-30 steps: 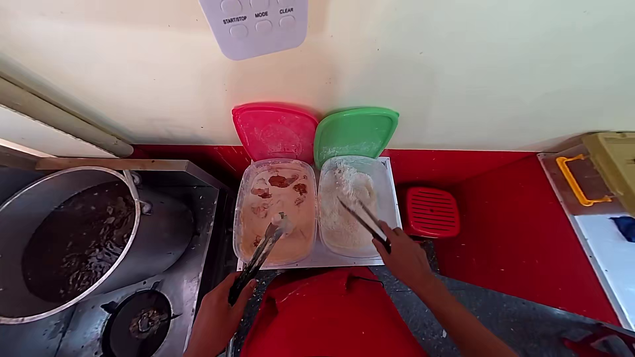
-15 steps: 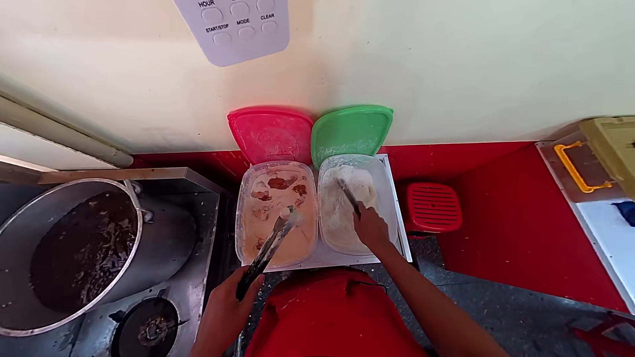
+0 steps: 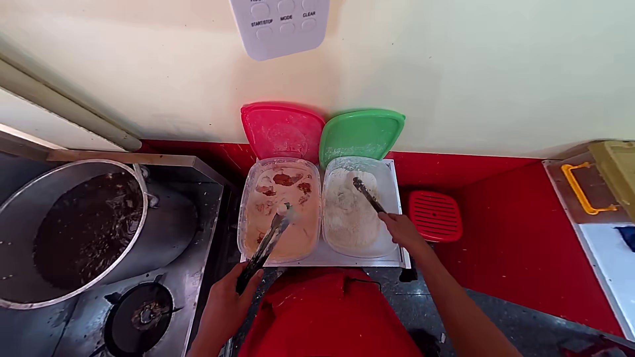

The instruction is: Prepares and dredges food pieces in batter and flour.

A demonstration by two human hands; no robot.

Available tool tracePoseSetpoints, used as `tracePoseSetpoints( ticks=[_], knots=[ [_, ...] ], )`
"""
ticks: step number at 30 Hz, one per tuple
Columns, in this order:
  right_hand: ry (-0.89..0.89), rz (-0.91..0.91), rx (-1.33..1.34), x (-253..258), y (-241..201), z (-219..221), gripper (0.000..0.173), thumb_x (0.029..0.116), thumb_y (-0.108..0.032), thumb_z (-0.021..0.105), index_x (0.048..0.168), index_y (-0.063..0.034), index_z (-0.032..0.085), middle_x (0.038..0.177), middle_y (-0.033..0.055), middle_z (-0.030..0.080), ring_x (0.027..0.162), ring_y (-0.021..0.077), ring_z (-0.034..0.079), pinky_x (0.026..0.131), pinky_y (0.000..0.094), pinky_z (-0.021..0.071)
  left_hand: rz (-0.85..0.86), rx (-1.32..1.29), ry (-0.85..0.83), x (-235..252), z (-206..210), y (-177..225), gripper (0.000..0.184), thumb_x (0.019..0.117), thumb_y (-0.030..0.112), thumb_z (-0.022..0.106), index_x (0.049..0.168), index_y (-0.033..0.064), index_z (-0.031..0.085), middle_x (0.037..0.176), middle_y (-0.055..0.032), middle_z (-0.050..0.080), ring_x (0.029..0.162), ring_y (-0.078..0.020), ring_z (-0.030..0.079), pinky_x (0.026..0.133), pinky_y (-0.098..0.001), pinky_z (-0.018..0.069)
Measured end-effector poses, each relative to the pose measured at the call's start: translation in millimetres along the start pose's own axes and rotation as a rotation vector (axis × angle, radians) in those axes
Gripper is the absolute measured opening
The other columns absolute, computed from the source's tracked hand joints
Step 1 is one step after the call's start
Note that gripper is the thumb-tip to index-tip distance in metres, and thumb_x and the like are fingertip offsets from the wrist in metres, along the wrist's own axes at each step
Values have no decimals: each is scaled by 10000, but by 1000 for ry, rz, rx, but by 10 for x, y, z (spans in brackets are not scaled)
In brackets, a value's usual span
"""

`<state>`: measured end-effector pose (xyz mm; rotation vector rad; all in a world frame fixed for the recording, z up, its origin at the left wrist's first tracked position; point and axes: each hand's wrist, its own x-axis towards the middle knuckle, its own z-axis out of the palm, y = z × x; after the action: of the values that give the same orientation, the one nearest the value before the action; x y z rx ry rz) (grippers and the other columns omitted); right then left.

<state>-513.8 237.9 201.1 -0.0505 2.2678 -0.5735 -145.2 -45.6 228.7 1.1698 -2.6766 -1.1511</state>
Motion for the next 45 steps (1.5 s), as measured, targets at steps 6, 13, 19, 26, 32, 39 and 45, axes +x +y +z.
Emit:
tracePoseSetpoints(
  ticks=[6, 13, 19, 26, 32, 39, 45],
  knots=[
    [-46, -261, -363, 746, -559, 151, 477, 1067, -447, 481, 1023, -34, 716, 999, 213, 696, 1002, 394, 670, 860, 628, 511, 2, 4, -43, 8, 13, 75, 517, 939, 655, 551, 1125, 198, 705, 759, 64, 653, 632, -63, 605, 583, -311, 534],
    [35, -531, -964, -131, -708, -124, 566, 951, -352, 676, 1461, -141, 551, 1225, 195, 639, 835, 380, 689, 703, 583, 569, -20, -18, 14, -65, 22, 51, 542, 939, 656, 541, 1150, 186, 709, 782, 58, 672, 648, -58, 623, 591, -307, 543],
    [-82, -652, -1217, 152, -648, 36, 465, 1007, -182, 552, 1469, -143, 522, 1207, 198, 641, 854, 376, 687, 728, 540, 559, -37, 1, 21, -45, -65, 40, 548, 926, 675, 545, 1149, 202, 709, 791, 62, 677, 652, -60, 629, 594, -314, 549],
    [240, -679, -517, -53, 58, -329, 465, 1046, -408, 559, 1492, -278, 544, 1016, 87, 685, 829, 262, 684, 702, 513, 581, -6, -18, 50, 52, -55, 61, 504, 937, 644, 553, 1133, 207, 711, 780, 71, 671, 641, -43, 616, 583, -294, 539],
    [184, -410, -261, -397, 710, 2, 627, 1010, -561, 519, 1514, -188, 526, 1137, 146, 708, 1012, 305, 689, 913, 543, 559, 11, -7, 30, 124, -113, 115, 518, 936, 650, 553, 1139, 200, 710, 783, 64, 672, 654, -50, 619, 596, -304, 542],
    [-178, -319, -613, -111, 267, 331, 447, 1053, -458, 458, 1392, -214, 616, 1222, 185, 688, 1168, 404, 649, 938, 653, 509, 41, 52, -8, 238, -165, 171, 535, 931, 674, 537, 1134, 209, 709, 790, 67, 673, 666, -54, 624, 611, -318, 543],
    [-208, 264, 405, -220, 171, 193, 544, 1069, -577, 408, 1137, -62, 568, 788, 47, 581, 456, 97, 444, 420, 246, 398, 41, 36, 26, 183, -219, 181, 543, 925, 668, 547, 1129, 193, 714, 780, 62, 670, 649, -52, 614, 591, -311, 533]
  ],
)
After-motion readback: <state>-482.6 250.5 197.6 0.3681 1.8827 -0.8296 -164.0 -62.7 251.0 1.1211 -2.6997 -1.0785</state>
